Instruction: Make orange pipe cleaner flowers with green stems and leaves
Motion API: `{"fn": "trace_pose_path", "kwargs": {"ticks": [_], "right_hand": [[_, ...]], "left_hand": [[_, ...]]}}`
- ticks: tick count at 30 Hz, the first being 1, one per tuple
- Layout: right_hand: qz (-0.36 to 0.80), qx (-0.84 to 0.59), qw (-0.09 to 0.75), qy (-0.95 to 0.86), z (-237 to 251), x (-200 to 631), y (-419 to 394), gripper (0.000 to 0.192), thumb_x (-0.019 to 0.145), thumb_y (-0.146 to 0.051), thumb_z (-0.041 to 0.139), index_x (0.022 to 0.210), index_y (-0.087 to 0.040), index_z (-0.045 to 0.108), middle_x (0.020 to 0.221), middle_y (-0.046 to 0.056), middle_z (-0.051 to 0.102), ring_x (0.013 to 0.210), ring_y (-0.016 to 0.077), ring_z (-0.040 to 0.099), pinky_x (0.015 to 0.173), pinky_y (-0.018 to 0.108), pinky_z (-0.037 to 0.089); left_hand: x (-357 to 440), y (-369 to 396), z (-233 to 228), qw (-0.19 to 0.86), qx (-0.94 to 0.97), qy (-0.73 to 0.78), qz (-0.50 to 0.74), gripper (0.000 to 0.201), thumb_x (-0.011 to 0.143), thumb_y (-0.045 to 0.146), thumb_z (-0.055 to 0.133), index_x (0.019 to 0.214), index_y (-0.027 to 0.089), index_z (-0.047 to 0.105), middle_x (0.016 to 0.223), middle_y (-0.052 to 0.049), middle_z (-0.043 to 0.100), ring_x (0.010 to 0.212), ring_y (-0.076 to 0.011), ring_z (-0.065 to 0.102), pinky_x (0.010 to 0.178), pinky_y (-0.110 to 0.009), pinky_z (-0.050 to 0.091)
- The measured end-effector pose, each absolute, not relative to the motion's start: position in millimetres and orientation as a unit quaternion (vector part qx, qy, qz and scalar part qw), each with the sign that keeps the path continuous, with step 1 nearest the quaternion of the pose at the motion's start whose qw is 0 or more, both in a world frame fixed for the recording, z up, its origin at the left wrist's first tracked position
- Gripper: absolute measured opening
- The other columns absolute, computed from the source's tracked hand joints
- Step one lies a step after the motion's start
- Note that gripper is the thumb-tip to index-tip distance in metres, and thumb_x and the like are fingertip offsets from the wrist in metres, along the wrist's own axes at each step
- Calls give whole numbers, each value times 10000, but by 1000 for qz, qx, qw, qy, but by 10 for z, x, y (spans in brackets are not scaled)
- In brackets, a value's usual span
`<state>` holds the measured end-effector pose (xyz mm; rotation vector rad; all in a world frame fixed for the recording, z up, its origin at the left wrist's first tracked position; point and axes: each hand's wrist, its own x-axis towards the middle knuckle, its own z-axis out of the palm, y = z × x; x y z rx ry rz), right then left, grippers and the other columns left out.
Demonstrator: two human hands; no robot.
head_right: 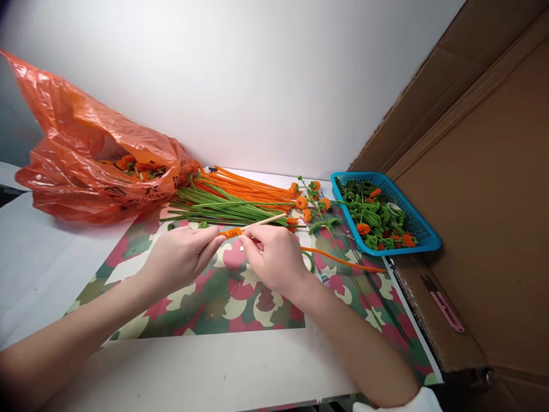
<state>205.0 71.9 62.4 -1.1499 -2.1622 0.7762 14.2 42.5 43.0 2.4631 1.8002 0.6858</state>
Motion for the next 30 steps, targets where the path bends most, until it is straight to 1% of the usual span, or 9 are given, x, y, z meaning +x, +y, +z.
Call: {"fn": "trace_pose_path", "kwargs": {"ticks": [2, 6, 11, 14, 16, 19, 22, 26, 30], "right_hand": [[342, -429, 306, -778, 559, 2014, 728, 235, 889, -283, 520, 726, -171, 648, 574, -23, 518, 528, 99, 386, 533, 247, 291], [490, -396, 327, -704, 400, 1959, 822, 261, 846, -358, 583, 713, -147, 661, 566, -31, 481, 516, 83, 365, 499, 235, 286], [649, -339, 267, -626, 314, 2007, 988, 392, 772, -513, 644, 766, -127, 709, 480, -71, 371, 442, 63, 305, 438, 221, 264], [691, -305, 208, -622, 335, 2092, 1070, 379, 743, -502, 696, 778, -126, 713, 552, -45, 475, 469, 55, 340, 458, 214, 299], [703, -282, 168, -630, 338, 2147, 1118, 373, 741, -495, 709, 780, -124, 709, 622, -20, 551, 487, 54, 370, 470, 213, 313], [687, -243, 110, -676, 319, 2204, 1169, 332, 764, -452, 703, 750, -121, 705, 651, -4, 592, 550, 75, 447, 518, 213, 349], [631, -237, 69, -735, 341, 2232, 1174, 263, 782, -382, 684, 766, -121, 715, 694, 6, 626, 621, 95, 496, 568, 216, 373], [507, -327, 75, -794, 468, 2242, 1122, 218, 786, -330, 654, 720, -126, 695, 608, -26, 565, 534, 72, 412, 492, 211, 287], [430, -389, 94, -809, 555, 2221, 1055, 279, 813, -260, 553, 559, -146, 559, 526, -46, 481, 465, 56, 322, 452, 228, 211]], "left_hand": [[136, 425, 427, 45, 775, 583, 241, 354, 935, 354, 313, 612, 211, 289, 478, 30, 359, 440, -129, 311, 485, -263, 181], [106, 438, 424, 184, 744, 571, 293, 370, 954, 359, 297, 618, 205, 319, 526, 39, 347, 481, -115, 349, 492, -247, 243], [50, 486, 430, 359, 698, 523, 333, 416, 962, 416, 276, 604, 204, 300, 565, 45, 285, 507, -101, 277, 482, -241, 251], [8, 504, 450, 447, 694, 468, 314, 439, 961, 448, 269, 594, 208, 278, 557, 49, 264, 497, -98, 239, 468, -248, 239], [-16, 503, 468, 477, 713, 431, 281, 454, 961, 473, 271, 592, 208, 277, 553, 49, 262, 493, -98, 235, 464, -253, 234], [-29, 492, 490, 480, 763, 384, 199, 470, 964, 483, 278, 588, 201, 300, 542, 44, 292, 487, -100, 264, 478, -258, 247], [-13, 485, 502, 457, 801, 368, 122, 452, 974, 424, 292, 586, 194, 317, 528, 36, 337, 488, -108, 308, 511, -259, 275], [37, 488, 479, 382, 823, 410, 97, 420, 972, 362, 325, 591, 193, 369, 497, 40, 344, 444, -110, 304, 483, -262, 241], [82, 492, 405, 250, 838, 477, 93, 373, 949, 341, 368, 617, 199, 460, 474, 41, 375, 404, -119, 279, 465, -273, 177]]}}
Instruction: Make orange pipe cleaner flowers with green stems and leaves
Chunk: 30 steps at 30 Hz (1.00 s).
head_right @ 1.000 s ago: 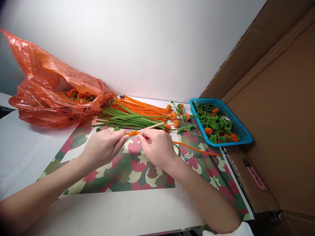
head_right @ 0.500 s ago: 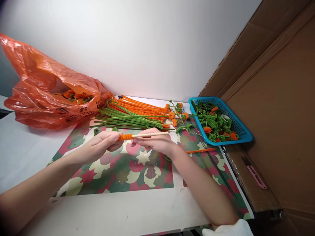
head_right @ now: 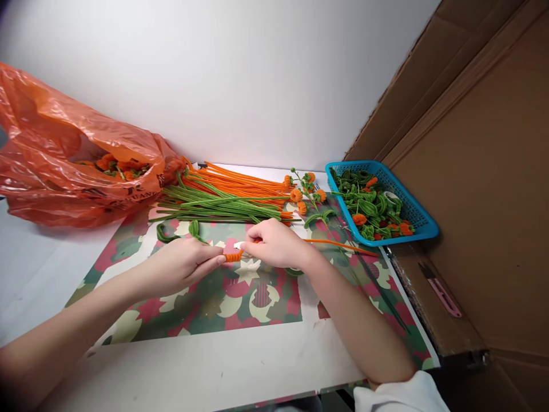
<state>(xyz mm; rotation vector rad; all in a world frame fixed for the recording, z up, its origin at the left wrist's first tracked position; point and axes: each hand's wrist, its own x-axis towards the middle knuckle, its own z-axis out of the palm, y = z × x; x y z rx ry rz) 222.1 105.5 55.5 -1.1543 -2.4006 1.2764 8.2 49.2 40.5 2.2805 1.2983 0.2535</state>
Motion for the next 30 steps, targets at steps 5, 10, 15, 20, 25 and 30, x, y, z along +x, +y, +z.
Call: {"fn": "trace_pose_path", "kwargs": {"ticks": [5, 10, 15, 20, 25, 30], "right_hand": [[424, -427, 151, -784, 606, 2191, 973, 269, 823, -267, 519, 573, -170, 502, 516, -56, 439, 458, 63, 303, 439, 228, 207], [426, -428, 193, -774, 614, 2160, 905, 273, 838, -285, 518, 589, -174, 503, 522, -50, 429, 483, 76, 340, 469, 227, 248], [458, -408, 280, -738, 570, 2080, 856, 278, 860, -324, 526, 646, -160, 592, 588, -19, 496, 541, 95, 404, 508, 234, 312], [514, -373, 328, -700, 558, 2050, 874, 304, 838, -409, 595, 686, -154, 653, 580, -16, 527, 545, 95, 419, 511, 236, 324], [653, -275, 262, -655, 466, 2129, 1014, 380, 751, -526, 685, 716, -148, 679, 655, 9, 598, 579, 97, 469, 513, 225, 347], [702, -183, 92, -682, 433, 2252, 1143, 301, 735, -420, 737, 703, -126, 686, 638, 8, 611, 568, 95, 493, 520, 220, 371]], "left_hand": [[88, 507, 329, 170, 822, 524, 142, 390, 948, 359, 338, 593, 205, 392, 466, 36, 365, 414, -130, 301, 470, -265, 169], [101, 520, 294, 190, 780, 553, 224, 386, 947, 355, 308, 591, 208, 293, 482, 41, 336, 435, -116, 321, 470, -250, 217], [157, 465, 341, 193, 726, 567, 337, 366, 946, 326, 307, 600, 207, 304, 521, 42, 337, 476, -111, 329, 491, -248, 258], [194, 375, 405, 325, 653, 542, 418, 403, 971, 404, 293, 617, 212, 315, 559, 42, 309, 503, -110, 292, 481, -255, 254], [132, 361, 437, 469, 658, 439, 393, 438, 980, 474, 265, 627, 214, 288, 590, 44, 274, 516, -107, 244, 476, -259, 246], [20, 397, 541, 505, 750, 370, 212, 460, 973, 490, 280, 618, 200, 316, 587, 34, 312, 517, -109, 284, 495, -266, 263]]}}
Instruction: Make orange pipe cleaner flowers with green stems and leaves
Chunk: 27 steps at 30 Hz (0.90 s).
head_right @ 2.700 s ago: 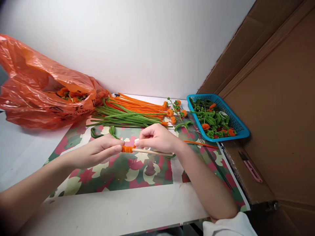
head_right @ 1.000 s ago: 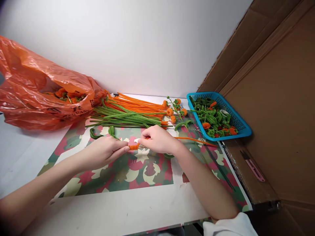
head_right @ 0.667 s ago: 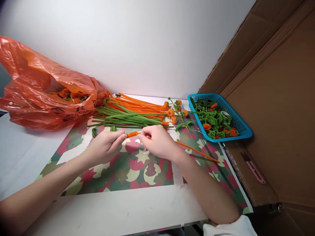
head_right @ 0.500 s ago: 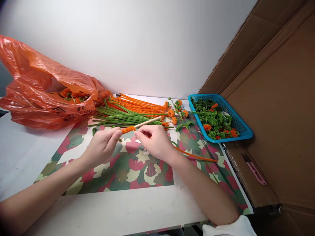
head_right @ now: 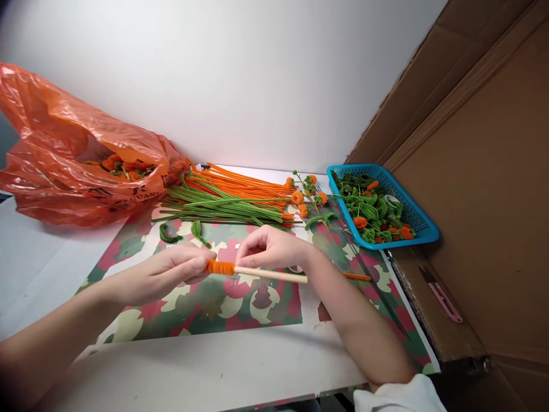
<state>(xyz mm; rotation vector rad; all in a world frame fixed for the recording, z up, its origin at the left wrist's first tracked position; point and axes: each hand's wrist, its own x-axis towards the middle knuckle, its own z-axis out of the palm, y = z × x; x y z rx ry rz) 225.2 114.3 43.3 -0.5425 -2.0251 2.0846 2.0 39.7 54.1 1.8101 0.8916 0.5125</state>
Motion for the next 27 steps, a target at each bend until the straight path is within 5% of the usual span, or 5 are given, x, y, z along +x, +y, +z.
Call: {"fn": "trace_pose_path", "kwargs": {"ticks": [11, 19, 27], "right_hand": [[424, -304, 81, -849, 648, 2281, 996, 141, 810, -262, 665, 740, -150, 713, 653, -4, 641, 578, 87, 495, 508, 207, 328], [229, -399, 236, -856, 646, 2117, 804, 124, 833, -170, 613, 750, -173, 707, 686, -3, 670, 598, 102, 526, 551, 233, 328], [189, -401, 373, -815, 427, 1973, 708, 292, 893, -167, 521, 1153, -160, 655, 927, 56, 676, 761, 150, 607, 705, 262, 464]], "left_hand": [[-31, 405, 638, 403, 791, 461, 12, 422, 977, 463, 277, 660, 196, 357, 560, 33, 315, 490, -122, 294, 492, -273, 239], [-40, 452, 592, 322, 753, 563, 114, 418, 966, 461, 283, 643, 203, 344, 533, 45, 334, 475, -117, 315, 479, -251, 249], [90, 484, 457, 227, 702, 602, 306, 387, 955, 371, 315, 607, 207, 277, 529, 53, 300, 487, -109, 306, 483, -248, 246]]}}
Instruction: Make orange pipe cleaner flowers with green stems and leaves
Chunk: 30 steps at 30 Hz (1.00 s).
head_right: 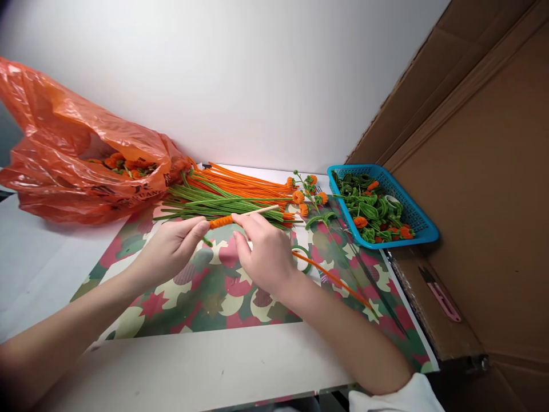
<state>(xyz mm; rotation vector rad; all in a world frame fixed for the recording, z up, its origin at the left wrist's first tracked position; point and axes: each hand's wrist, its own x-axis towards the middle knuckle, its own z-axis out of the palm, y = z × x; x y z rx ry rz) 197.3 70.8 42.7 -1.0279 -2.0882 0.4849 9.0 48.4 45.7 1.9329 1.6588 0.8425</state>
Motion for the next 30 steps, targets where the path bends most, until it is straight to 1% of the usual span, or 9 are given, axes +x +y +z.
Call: {"fn": "trace_pose_path", "kwargs": {"ticks": [4, 10, 12, 16, 19, 22, 24, 27, 30], "right_hand": [[206, -393, 390, -807, 392, 1947, 690, 304, 921, -185, 495, 1184, -164, 645, 866, 50, 659, 746, 150, 603, 680, 261, 474], [235, -360, 437, -790, 381, 1955, 719, 280, 926, -162, 491, 1131, -162, 682, 772, 24, 626, 659, 119, 557, 617, 241, 459], [237, -347, 449, -789, 373, 1956, 725, 289, 924, -156, 496, 1145, -163, 682, 725, 10, 598, 634, 112, 530, 600, 238, 446], [261, -308, 491, -772, 378, 1960, 728, 295, 919, -179, 518, 1162, -181, 686, 658, -12, 548, 597, 104, 480, 574, 238, 427], [341, -293, 497, -742, 412, 1975, 752, 256, 886, -209, 576, 1097, -207, 720, 669, -11, 574, 578, 98, 464, 537, 238, 408], [458, -304, 465, -694, 451, 2011, 813, 163, 830, -242, 648, 942, -199, 759, 673, -7, 591, 575, 94, 476, 497, 230, 382], [529, -303, 420, -673, 479, 2053, 867, 138, 802, -285, 682, 857, -183, 757, 661, -9, 595, 560, 88, 472, 483, 225, 367], [599, -296, 305, -678, 539, 2141, 949, 209, 795, -359, 693, 840, -161, 744, 644, -7, 601, 544, 83, 463, 477, 219, 356], [611, -286, 196, -711, 620, 2230, 1012, 227, 788, -366, 704, 783, -141, 733, 662, 13, 632, 573, 92, 502, 495, 215, 372]], "left_hand": [[113, 474, 421, 238, 687, 598, 337, 380, 952, 360, 323, 603, 209, 305, 525, 53, 317, 487, -111, 316, 482, -252, 255], [145, 441, 423, 273, 661, 589, 377, 387, 950, 358, 337, 596, 209, 290, 545, 48, 302, 508, -112, 290, 492, -264, 236], [146, 447, 402, 324, 633, 577, 402, 410, 955, 404, 343, 597, 210, 294, 555, 48, 285, 514, -111, 268, 491, -266, 220], [142, 483, 341, 514, 536, 485, 462, 501, 914, 567, 417, 596, 220, 244, 565, 71, 167, 499, -96, 154, 470, -261, 153], [147, 501, 331, 607, 478, 410, 486, 581, 866, 617, 495, 574, 211, 200, 554, 81, 120, 485, -81, 115, 473, -259, 128], [135, 505, 352, 641, 451, 369, 499, 617, 855, 624, 515, 558, 197, 183, 529, 83, 121, 463, -73, 122, 473, -259, 148], [98, 508, 367, 653, 461, 357, 483, 627, 856, 633, 501, 549, 197, 172, 517, 82, 122, 453, -72, 130, 469, -260, 168], [-3, 516, 386, 673, 513, 344, 406, 613, 863, 646, 468, 542, 209, 183, 505, 81, 129, 447, -77, 136, 464, -270, 198], [-117, 520, 424, 673, 582, 342, 302, 574, 859, 661, 450, 550, 214, 265, 511, 70, 183, 458, -89, 158, 455, -278, 215]]}}
